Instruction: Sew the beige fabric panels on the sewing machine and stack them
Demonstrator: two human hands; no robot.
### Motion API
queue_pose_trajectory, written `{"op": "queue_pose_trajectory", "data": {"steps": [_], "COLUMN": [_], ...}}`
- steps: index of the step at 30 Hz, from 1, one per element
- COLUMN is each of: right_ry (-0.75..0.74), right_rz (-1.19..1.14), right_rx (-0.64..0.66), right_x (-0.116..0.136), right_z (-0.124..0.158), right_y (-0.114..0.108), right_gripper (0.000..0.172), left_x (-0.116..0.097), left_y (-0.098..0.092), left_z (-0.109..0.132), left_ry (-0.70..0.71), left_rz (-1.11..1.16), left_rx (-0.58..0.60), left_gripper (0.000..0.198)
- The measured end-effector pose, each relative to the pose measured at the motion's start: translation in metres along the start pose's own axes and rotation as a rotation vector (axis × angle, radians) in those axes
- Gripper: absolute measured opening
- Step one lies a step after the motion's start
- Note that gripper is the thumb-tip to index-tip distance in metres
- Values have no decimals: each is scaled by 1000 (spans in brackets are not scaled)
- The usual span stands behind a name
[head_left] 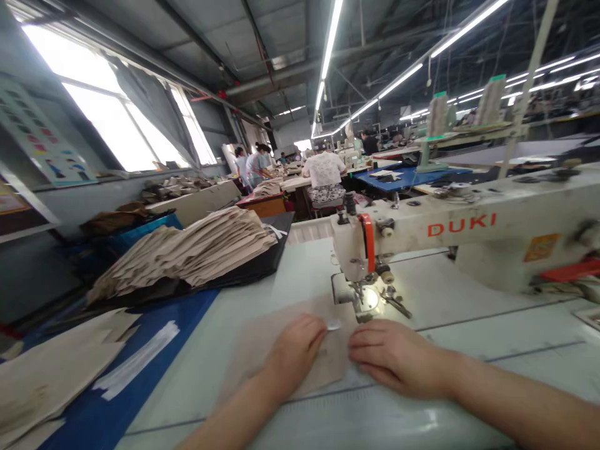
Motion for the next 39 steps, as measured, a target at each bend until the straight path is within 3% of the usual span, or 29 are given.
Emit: {"op": "queue_pose_trajectory", "data": {"steps": [7,12,15,17,21,28,30,39], "right_ry": [13,0,-2,-4,-7,13,27,75], "right_rz": [90,134,162,178,193,171,163,164], "right_rx": [95,113,107,104,102,87,73,61], "right_x": [-4,-4,-5,-6,-6,-8,-8,-12], "right_z": [0,1,1,1,2,2,2,2], "right_y": [5,9,10,11,11,10,9,8], "right_gripper": [21,21,22,22,23,21,21,21], "left_x": [13,-3,-15,-18,-13,-18,-20,-23], "left_y": [1,-11,-5,6,23,32,35,38], "left_z": [-12,-21,-27,-30,-34,-39,-40,-37], "left_ry": [-5,139,247,283,222,200,207,269], "left_rz": [22,-69,-125,-129,-133,-233,-234,-183], "left_rx": [48,-64,-83,-21,192,475,474,273], "left_gripper": [23,27,29,31,29,30,28,26]}}
Point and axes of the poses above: each hand's wrist, its own z-axis away from the middle knuckle, its own y-axis out of the palm, x = y × z, the point moved 7 cm from there along -z, towards the middle knuckle, and after that the axes turned 6 degrees about -z, right-handed, at the moved point
